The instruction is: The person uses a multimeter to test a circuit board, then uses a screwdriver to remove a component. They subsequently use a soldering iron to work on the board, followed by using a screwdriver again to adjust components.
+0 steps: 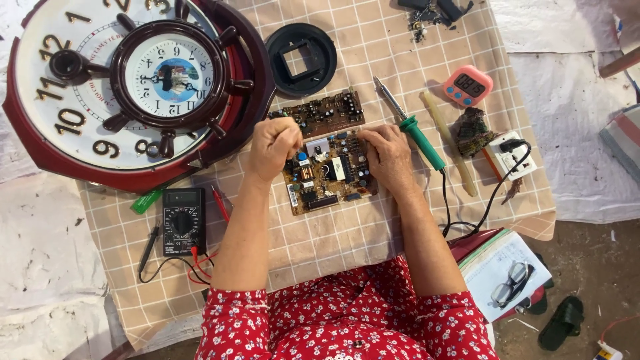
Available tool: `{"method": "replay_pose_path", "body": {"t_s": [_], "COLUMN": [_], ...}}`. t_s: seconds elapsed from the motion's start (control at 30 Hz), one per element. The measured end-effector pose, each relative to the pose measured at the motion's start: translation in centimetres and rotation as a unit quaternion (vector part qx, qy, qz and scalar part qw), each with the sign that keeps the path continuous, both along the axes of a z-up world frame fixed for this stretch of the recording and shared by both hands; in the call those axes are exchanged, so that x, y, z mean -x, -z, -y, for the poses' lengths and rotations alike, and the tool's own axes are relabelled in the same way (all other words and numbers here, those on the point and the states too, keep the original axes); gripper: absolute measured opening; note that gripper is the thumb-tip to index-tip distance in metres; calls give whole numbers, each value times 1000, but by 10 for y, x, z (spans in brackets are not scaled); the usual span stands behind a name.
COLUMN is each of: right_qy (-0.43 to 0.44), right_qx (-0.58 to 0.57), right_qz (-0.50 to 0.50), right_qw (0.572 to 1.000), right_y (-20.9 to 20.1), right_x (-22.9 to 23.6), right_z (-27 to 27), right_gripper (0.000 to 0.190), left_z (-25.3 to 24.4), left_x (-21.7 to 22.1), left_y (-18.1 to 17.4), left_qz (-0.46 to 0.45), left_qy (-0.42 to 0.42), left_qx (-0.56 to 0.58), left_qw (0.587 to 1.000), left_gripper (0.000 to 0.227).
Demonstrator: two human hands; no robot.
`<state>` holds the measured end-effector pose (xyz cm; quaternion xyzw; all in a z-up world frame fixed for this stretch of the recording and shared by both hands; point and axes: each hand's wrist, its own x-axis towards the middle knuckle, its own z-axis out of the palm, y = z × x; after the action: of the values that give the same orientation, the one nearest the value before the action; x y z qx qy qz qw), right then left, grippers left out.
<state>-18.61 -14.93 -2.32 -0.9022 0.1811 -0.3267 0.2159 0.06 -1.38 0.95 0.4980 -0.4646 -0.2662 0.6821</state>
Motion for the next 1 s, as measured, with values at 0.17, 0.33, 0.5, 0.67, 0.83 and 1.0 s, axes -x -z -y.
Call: {"method": "replay_pose_path", "body": {"t_s": [0.17, 0.33, 0.5, 0.67, 0.83, 1.0], "right_qy": [-3, 7, 0, -1, -1, -5], "right_qx": [-3, -2, 7, 0, -1, -7], "right_qz": [-4, -3, -8, -6, -17, -20], "right_qw": [1000, 1000, 1000, 1000, 1000, 1000], "right_y": [0, 0, 0, -2, 4, 3], "right_x": [0, -1, 0, 0, 0, 0], "right_z": [1, -1, 0, -1, 0, 0], "right_gripper": [22, 22, 22, 21, 21, 21], "left_z": [-5, -15, -14, -11, -12, -5], "left_x": [3, 15, 17, 3, -17, -11], "left_y": [15, -20, -6, 5, 40, 4], "left_qz": [19, -50, -49, -99, -108, -124], "left_qy": [-190, -373, -353, -314, -139, -90], "left_qx": [52, 92, 99, 145, 158, 152], "left_qw": [980, 922, 929, 933, 972, 976], "left_gripper": [32, 37, 40, 43, 49, 50]}}
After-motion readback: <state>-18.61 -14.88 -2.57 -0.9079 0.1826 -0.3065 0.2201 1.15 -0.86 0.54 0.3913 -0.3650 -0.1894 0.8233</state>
